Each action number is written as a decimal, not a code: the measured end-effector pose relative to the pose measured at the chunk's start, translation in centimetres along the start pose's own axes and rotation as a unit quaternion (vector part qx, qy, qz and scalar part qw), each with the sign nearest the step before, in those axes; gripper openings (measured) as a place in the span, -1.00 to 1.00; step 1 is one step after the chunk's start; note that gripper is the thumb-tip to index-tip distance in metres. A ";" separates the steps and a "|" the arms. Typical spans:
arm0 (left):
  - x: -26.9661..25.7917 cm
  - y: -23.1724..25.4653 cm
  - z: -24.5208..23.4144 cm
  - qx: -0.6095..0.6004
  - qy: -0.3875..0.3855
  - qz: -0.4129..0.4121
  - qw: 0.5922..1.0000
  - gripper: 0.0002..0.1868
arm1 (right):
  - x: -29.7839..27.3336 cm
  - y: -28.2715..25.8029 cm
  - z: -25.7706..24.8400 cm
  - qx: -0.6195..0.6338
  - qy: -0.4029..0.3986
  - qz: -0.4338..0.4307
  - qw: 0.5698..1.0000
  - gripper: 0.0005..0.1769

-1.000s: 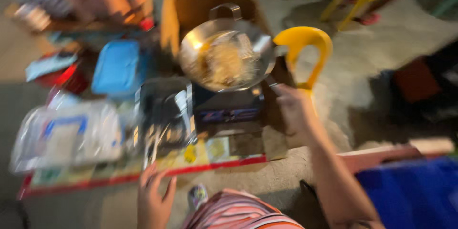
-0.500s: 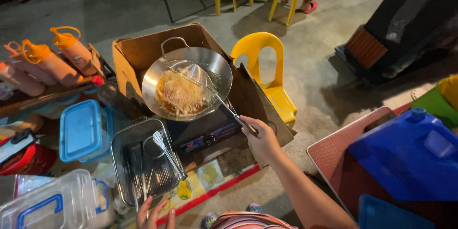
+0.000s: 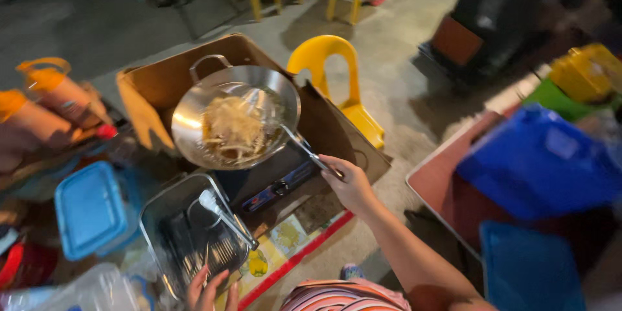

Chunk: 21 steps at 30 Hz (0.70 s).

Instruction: The person slices a block of cheese into thin strips on a yellow cutting board and places them into a container. Then the person moves to a portable stove and uses a strainer and tongs to stir and lift fries frying in a wok of hot oil.

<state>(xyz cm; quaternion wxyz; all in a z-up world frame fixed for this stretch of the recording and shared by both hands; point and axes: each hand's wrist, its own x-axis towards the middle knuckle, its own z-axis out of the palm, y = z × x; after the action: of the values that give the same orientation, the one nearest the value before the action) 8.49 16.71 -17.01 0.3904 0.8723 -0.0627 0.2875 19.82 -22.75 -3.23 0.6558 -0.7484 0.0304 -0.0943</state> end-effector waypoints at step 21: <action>6.1 5.9 -8.2 0.019 -0.204 0.006 0.979 -0.63 | 6.9 -10.2 0.9 -0.202 -0.063 -0.069 0.975 -0.64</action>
<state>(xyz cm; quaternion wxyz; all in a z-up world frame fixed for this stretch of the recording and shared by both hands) 7.87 19.28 -5.47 0.3512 0.9194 -0.1411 0.1069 25.94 -21.62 7.46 0.4837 -0.8700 -0.0443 -0.0846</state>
